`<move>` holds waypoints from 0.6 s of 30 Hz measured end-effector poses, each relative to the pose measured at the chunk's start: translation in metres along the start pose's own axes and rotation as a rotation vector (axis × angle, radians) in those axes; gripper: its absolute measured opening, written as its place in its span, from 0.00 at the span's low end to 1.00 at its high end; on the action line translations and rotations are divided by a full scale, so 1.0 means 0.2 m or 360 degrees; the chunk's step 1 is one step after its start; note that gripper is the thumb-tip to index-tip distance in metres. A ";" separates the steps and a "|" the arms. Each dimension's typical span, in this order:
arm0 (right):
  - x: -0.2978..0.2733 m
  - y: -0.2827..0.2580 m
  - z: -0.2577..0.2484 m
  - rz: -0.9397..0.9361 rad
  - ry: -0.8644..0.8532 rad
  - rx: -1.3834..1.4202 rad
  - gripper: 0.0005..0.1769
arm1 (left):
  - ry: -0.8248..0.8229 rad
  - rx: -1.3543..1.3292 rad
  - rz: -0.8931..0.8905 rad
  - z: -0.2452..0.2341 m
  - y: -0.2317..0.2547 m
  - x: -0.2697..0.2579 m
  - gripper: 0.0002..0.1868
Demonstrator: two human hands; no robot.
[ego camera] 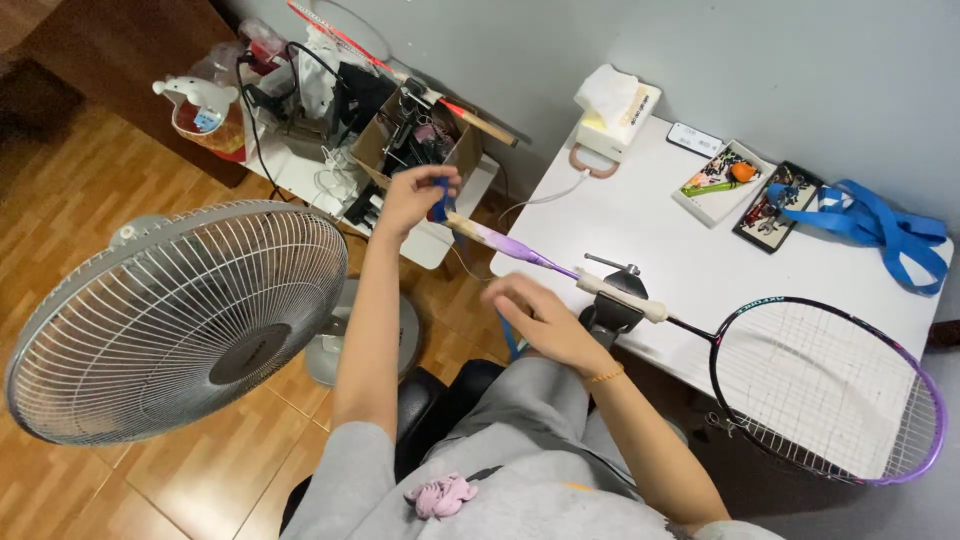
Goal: Applying overgrip tape to the handle and stringing a badminton racket.
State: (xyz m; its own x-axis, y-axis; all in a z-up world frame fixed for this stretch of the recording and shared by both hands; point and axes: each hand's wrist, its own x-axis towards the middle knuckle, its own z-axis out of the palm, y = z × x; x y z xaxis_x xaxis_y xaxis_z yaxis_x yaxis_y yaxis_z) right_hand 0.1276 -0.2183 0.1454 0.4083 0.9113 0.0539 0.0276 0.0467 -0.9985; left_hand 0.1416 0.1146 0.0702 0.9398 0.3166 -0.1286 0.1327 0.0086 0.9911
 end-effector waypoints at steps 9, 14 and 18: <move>0.45 -0.06 -0.26 -0.0518 0.0771 -0.0878 0.34 | -0.0767 -0.0083 0.0364 0.44 0.79 -0.37 0.23; 0.43 -0.01 -0.65 -0.0124 0.0692 -0.0837 0.13 | -0.0427 0.0073 0.0550 0.37 0.87 -0.49 0.27; 0.21 0.01 -1.07 -0.0141 0.0893 -0.1365 0.11 | 0.0381 0.0104 0.0423 0.13 0.77 -0.49 0.26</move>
State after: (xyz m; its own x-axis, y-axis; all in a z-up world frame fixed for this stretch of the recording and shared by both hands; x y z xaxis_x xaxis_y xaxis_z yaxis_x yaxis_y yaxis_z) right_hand 0.3391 -0.2678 0.1475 0.7345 0.5862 0.3418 0.6307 -0.4040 -0.6625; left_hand 0.0775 0.0604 0.2345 0.8447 0.5130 0.1527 -0.0795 -0.1619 0.9836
